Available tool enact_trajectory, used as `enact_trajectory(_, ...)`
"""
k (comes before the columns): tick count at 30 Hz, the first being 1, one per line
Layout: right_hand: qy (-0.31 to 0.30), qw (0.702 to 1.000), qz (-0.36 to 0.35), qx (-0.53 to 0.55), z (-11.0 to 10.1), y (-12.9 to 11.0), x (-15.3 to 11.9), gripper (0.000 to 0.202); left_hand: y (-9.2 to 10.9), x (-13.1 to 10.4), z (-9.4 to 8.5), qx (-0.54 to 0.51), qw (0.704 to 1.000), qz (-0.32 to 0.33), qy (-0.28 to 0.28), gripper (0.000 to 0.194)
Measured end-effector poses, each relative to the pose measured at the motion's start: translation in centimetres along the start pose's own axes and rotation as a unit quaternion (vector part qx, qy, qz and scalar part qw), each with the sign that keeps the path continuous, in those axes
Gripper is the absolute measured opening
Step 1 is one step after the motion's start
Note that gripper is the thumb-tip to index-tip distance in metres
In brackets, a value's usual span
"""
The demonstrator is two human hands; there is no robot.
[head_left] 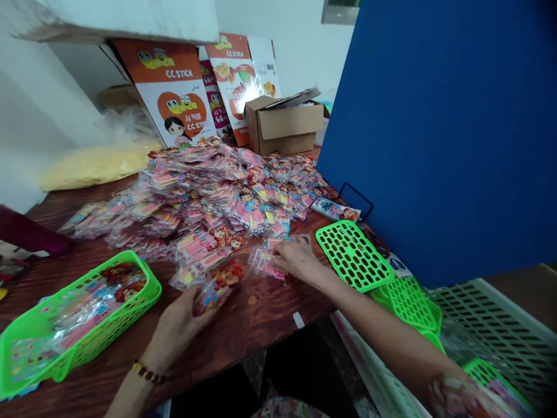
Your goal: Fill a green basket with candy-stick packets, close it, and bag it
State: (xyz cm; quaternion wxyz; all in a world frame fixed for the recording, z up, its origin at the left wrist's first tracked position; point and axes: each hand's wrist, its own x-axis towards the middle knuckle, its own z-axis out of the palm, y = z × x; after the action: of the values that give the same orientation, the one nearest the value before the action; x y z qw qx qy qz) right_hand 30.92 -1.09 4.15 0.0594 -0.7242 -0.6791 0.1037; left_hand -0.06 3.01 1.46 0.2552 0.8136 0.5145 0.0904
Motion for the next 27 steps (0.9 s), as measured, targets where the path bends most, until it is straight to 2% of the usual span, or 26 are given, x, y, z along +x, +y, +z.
enact_trajectory(2, -0.051, 0.998, 0.031, -0.032, 0.4, -1.1, 0.6, 0.041, 0.9, -1.5, 1.1, 0.009, 0.998, 0.051, -0.021, 0.037)
enact_trajectory(4, -0.072, 0.994, 0.064, -0.045, 1.0, -1.6, 0.6, 0.053, 1.5, -2.6, 2.1, 0.028, 0.996, 0.075, -0.037, 0.031)
enact_trajectory(8, -0.059, 0.991, 0.101, -0.058, 2.1, -0.7, -0.3, 0.062, 1.9, -3.3, 2.8, 0.042, 0.993, 0.107, -0.037, 0.026)
enact_trajectory(10, -0.059, 0.990, 0.110, -0.064, 2.2, 0.0, -0.9, 0.059, 1.6, -3.2, 2.9, 0.047, 0.992, 0.116, -0.033, 0.025)
enact_trajectory(15, -0.109, 0.993, 0.025, -0.044, 1.7, 0.1, -1.1, 0.031, 1.0, -3.3, 3.4, 0.037, 0.988, 0.150, -0.010, 0.024)
enact_trajectory(17, -0.114, 0.993, 0.003, -0.035, 1.3, -0.2, -0.4, 0.027, 1.1, -3.5, 3.5, 0.042, 0.987, 0.158, -0.001, 0.022)
enact_trajectory(23, -0.074, 0.996, 0.015, -0.047, 1.1, -0.6, 2.7, 0.047, 1.1, -3.6, 3.6, 0.054, 0.985, 0.163, -0.002, 0.024)
enact_trajectory(27, -0.051, 0.996, 0.020, -0.066, 1.9, -0.6, 2.0, 0.050, 0.9, -3.5, 3.8, 0.050, 0.983, 0.177, 0.012, 0.022)
